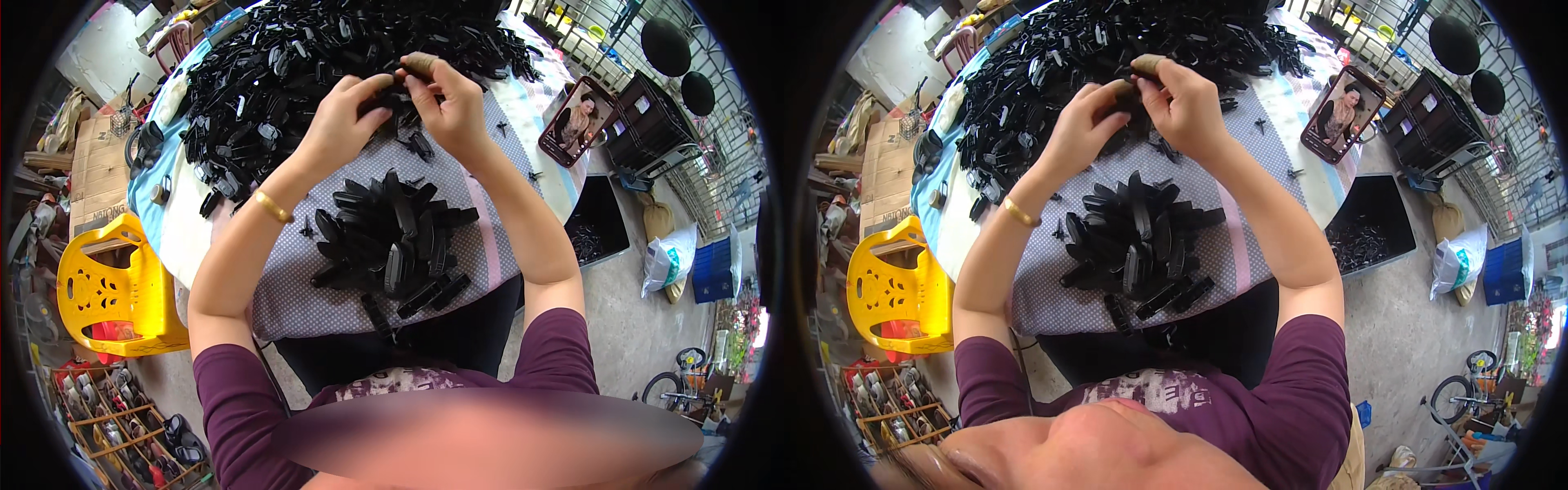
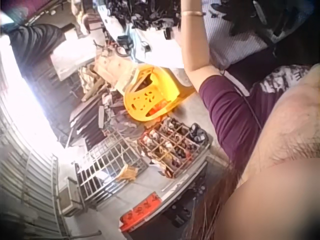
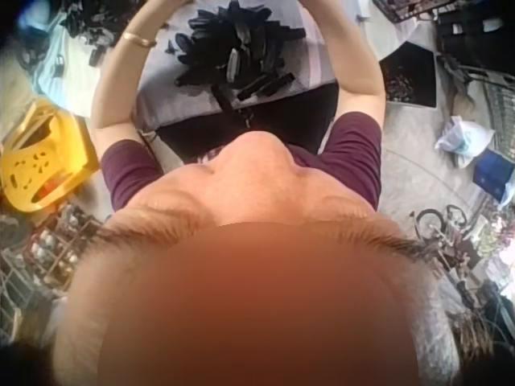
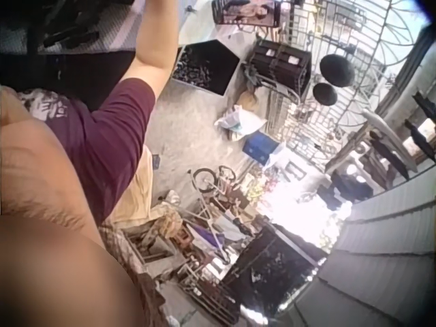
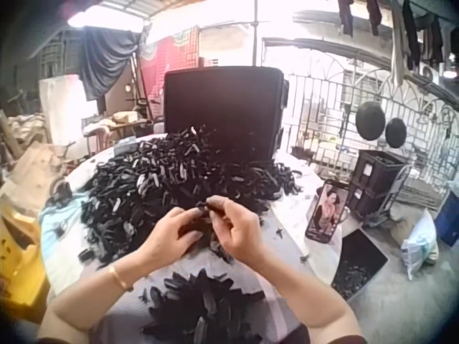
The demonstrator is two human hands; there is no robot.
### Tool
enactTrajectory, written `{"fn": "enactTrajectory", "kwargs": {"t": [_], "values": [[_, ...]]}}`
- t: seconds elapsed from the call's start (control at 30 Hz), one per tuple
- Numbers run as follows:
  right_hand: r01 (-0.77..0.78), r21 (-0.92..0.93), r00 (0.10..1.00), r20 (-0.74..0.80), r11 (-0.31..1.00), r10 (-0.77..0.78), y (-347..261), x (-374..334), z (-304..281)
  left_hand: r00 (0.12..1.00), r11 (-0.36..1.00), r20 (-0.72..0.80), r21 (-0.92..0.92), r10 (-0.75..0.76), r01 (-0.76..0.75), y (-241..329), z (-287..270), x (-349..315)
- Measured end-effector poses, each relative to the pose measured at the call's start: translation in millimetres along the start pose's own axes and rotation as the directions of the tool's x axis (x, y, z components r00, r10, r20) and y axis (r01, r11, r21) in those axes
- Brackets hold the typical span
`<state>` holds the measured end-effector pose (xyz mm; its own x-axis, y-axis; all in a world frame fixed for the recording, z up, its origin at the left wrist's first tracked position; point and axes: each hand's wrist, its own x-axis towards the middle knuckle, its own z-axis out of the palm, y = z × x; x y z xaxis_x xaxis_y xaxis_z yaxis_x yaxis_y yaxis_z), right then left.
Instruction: Inspecting and sorting small black plastic hardware components from a large pile on a table.
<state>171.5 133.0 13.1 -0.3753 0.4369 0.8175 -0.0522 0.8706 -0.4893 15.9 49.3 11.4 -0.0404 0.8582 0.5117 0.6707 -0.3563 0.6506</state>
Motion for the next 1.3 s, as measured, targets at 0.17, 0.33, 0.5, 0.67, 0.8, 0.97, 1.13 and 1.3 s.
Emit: {"fn": "enactTrajectory", "kwargs": {"t": [0.17,0.33,0.5,0.67,0.8,0.97,1.13,1.3], "values": [[-0.24,0.259,0.945,0.282,0.936,0.164,-5.0,-9.1,15.5,0.954,0.884,-0.007,-0.38,-0.298,0.273,3.8,-14.8,-23.4],[-0.581,0.358,0.796,0.437,0.731,0.419,-4.6,-11.8,17.5,0.896,0.488,0.209,-0.778,-0.393,0.395,-5.6,-27.2,-27.5],[-0.578,0.379,0.807,0.395,0.723,0.438,-5.3,-14.0,20.9,0.94,0.486,0.213,-0.813,-0.266,0.322,-7.3,-32.0,-30.2],[-0.551,0.351,0.811,0.44,0.757,0.386,-10.0,-13.9,20.5,0.943,0.577,0.141,-0.76,-0.303,0.299,-13.3,-28.1,-34.2],[-0.583,0.371,0.799,0.422,0.723,0.428,-18.5,-16.1,24.2,0.946,0.555,0.076,-0.794,-0.315,0.249,-22.0,-24.0,-33.9],[-0.524,0.263,0.843,0.295,0.81,0.449,-19.7,-22.6,31.1,0.945,0.598,-0.001,-0.775,-0.327,0.206,-20.0,-11.1,-37.5],[-0.106,0.002,0.984,0.147,0.994,0.104,-22.1,-25.7,36.9,0.923,0.491,-0.049,-0.857,-0.383,0.158,-10.5,-2.3,-38.9],[-0.546,0.108,0.726,0.556,0.831,0.405,-19.0,-14.7,23.3,0.956,0.534,-0.005,-0.83,-0.292,0.159,-8.9,-17.7,-35.1]]}}
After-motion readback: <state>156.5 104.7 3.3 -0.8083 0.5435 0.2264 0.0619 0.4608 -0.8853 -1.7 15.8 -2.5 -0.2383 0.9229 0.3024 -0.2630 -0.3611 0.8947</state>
